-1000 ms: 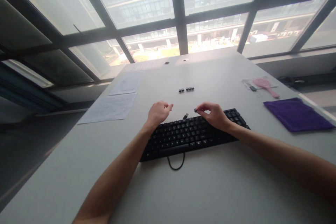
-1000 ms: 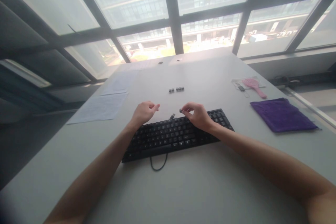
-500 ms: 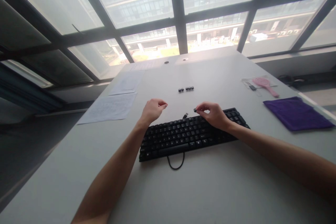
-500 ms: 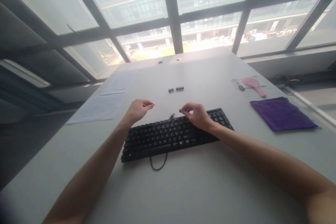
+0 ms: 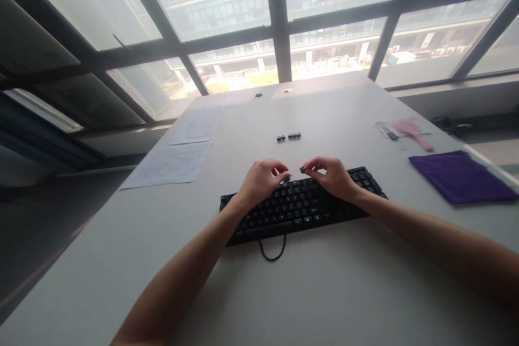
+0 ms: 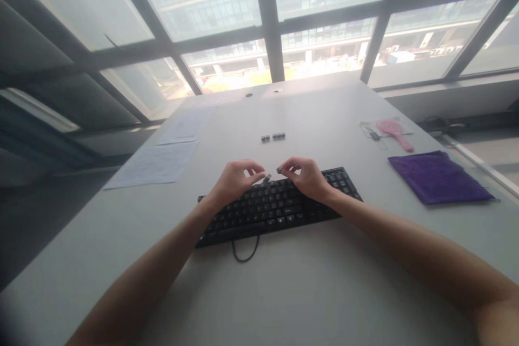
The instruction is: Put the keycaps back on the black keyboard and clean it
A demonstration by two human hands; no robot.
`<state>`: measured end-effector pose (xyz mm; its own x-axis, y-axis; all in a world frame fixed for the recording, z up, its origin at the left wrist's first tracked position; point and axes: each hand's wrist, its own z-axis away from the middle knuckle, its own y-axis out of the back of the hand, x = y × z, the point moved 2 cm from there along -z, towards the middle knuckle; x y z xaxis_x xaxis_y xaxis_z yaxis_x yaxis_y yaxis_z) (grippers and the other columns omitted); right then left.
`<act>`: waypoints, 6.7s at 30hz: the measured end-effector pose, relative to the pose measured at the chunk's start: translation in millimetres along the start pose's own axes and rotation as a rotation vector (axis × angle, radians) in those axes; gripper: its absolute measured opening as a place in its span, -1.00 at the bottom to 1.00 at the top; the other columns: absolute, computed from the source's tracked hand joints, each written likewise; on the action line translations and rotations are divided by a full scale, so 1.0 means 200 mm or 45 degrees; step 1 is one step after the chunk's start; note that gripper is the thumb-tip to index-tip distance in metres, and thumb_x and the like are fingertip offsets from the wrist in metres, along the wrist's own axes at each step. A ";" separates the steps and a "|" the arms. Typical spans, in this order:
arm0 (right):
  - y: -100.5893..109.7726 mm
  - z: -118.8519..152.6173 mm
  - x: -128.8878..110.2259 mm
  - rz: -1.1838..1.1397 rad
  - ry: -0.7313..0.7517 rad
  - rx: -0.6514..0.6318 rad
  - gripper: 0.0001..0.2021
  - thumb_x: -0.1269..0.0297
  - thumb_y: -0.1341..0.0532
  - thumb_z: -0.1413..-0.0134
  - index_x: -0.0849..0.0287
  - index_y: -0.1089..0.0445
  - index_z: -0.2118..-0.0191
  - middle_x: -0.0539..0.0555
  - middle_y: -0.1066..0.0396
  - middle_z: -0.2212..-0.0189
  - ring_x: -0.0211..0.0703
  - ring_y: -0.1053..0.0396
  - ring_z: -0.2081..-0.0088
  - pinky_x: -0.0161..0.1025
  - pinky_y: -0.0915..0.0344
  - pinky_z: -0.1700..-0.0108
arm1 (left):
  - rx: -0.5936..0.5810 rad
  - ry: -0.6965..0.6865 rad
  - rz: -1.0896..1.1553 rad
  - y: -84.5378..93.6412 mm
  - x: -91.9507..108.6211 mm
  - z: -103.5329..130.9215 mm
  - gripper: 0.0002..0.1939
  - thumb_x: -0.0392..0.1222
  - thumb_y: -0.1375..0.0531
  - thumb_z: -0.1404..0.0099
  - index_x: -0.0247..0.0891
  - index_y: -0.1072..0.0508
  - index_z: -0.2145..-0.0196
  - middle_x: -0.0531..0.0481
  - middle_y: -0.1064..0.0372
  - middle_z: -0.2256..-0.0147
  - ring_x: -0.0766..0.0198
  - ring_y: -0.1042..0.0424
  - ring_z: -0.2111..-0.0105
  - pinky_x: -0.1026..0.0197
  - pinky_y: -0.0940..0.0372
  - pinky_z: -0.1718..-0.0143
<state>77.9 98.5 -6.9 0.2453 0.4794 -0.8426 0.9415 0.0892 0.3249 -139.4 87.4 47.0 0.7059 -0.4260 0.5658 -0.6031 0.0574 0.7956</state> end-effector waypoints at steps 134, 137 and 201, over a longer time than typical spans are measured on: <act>0.16 -0.03 0.07 0.205 -0.121 -0.382 -0.90 0.36 -0.28 -0.09 0.16 -0.58 0.31 0.03 -0.61 0.36 -0.11 -0.53 0.29 -0.25 -0.39 0.18 | -0.055 0.176 0.271 -0.29 0.10 -0.04 -0.89 -0.29 -0.27 -0.26 -0.23 -0.62 0.28 -0.01 -0.60 0.33 0.23 -0.57 0.30 0.23 -0.43 0.17; 0.15 -0.03 0.06 0.230 -0.078 -0.377 -0.89 0.38 -0.28 -0.10 0.15 -0.58 0.31 0.03 -0.60 0.35 -0.11 -0.53 0.29 -0.25 -0.39 0.17 | -0.041 0.145 0.218 -0.30 0.10 -0.03 -0.88 -0.31 -0.26 -0.25 -0.22 -0.63 0.29 -0.02 -0.60 0.32 0.22 -0.57 0.29 0.23 -0.43 0.16; -0.02 -0.83 0.36 1.028 -0.032 -0.352 -0.77 0.42 -0.30 -0.14 0.16 -0.57 0.08 0.22 -0.57 0.07 0.08 -0.46 0.01 -0.16 -0.32 0.04 | 0.072 0.269 -0.138 -0.20 -0.34 -0.81 -0.76 -0.32 -0.33 -0.22 -0.26 -0.63 0.12 -0.13 -0.59 0.09 0.18 -0.55 0.12 0.22 -0.32 -0.08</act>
<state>53.3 276.7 2.2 0.8252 0.4682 -0.3159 0.3863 -0.0598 0.9204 -102.2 260.6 11.3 0.8261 -0.2284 0.5152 -0.5351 -0.0313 0.8442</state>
